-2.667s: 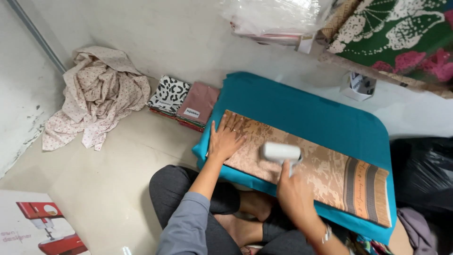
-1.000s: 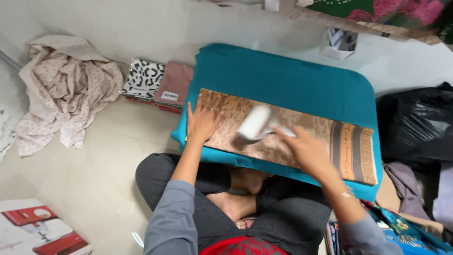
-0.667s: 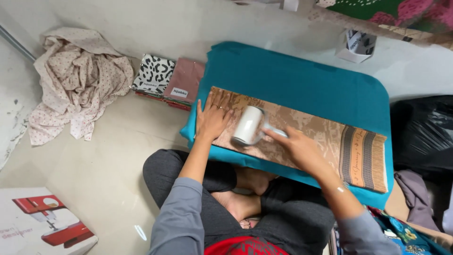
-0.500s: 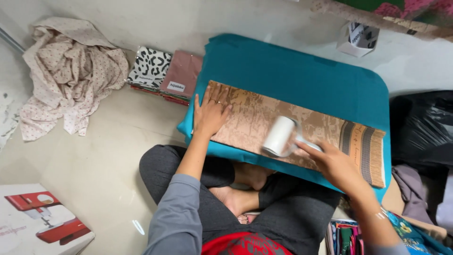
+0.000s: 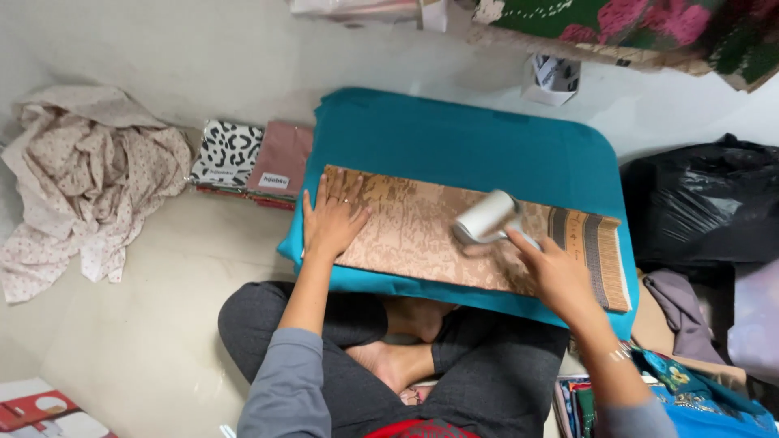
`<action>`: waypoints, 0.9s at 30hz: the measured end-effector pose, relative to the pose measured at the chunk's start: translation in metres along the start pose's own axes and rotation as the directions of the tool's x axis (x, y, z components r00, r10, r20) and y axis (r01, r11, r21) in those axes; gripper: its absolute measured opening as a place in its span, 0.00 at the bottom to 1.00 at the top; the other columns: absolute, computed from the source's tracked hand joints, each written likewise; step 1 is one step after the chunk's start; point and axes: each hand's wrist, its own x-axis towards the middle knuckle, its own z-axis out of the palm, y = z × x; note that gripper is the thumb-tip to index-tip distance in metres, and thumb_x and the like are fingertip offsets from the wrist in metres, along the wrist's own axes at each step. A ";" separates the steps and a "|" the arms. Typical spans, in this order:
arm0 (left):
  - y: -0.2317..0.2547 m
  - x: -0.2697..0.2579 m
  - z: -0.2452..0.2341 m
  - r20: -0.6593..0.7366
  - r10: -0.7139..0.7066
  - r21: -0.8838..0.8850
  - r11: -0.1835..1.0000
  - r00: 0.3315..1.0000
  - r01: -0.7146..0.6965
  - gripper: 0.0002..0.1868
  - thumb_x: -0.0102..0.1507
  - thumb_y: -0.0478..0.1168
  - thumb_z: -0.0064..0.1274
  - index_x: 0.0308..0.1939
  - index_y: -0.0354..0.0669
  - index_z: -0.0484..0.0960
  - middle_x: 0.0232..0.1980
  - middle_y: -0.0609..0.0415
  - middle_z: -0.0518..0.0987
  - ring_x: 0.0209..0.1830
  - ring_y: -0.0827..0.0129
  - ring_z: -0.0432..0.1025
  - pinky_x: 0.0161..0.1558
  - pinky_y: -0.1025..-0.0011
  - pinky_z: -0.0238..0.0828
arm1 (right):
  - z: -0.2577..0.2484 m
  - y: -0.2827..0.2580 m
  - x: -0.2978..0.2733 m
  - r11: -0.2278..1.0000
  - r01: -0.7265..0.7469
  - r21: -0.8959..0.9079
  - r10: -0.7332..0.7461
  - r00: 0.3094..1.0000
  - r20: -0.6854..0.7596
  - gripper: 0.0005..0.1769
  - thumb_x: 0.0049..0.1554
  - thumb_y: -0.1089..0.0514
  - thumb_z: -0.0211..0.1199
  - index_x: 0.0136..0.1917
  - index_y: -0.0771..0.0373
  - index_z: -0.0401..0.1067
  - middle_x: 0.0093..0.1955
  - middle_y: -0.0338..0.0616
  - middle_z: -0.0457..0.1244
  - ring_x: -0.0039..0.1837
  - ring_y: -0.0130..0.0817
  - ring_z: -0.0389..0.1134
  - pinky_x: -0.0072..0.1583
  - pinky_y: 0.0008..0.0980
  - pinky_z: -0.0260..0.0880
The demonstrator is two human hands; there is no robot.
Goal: Cleaning a brown patterned hijab with a lint roller and folding it neatly on a blue mat.
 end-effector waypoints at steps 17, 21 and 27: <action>0.004 -0.004 -0.014 0.027 -0.005 -0.046 0.999 1.000 0.006 0.36 0.68 0.71 0.32 0.79 0.75 0.56 0.85 0.59 0.49 0.84 0.51 0.42 0.74 0.33 0.37 | 0.049 0.027 -0.074 0.954 -0.296 -0.042 0.288 0.948 -0.133 0.27 0.67 0.44 0.46 0.79 0.31 0.60 0.46 0.50 0.62 0.40 0.64 0.74 0.44 0.61 0.76; 0.003 -0.004 -0.016 0.041 0.001 -0.041 0.999 0.999 0.000 0.36 0.68 0.72 0.31 0.79 0.75 0.56 0.85 0.59 0.49 0.84 0.51 0.42 0.74 0.33 0.37 | 0.070 0.075 -0.023 0.939 -0.343 0.008 0.331 0.897 -0.292 0.25 0.71 0.48 0.46 0.80 0.41 0.62 0.46 0.54 0.61 0.40 0.67 0.73 0.43 0.62 0.75; 0.003 -0.002 -0.016 0.065 -0.005 -0.050 0.999 0.998 0.009 0.36 0.69 0.73 0.28 0.80 0.76 0.54 0.86 0.61 0.47 0.84 0.52 0.40 0.74 0.33 0.35 | 0.085 0.074 -0.047 0.921 -0.383 0.075 0.386 0.869 -0.310 0.25 0.68 0.47 0.48 0.77 0.43 0.63 0.66 0.58 0.64 0.41 0.70 0.73 0.41 0.63 0.75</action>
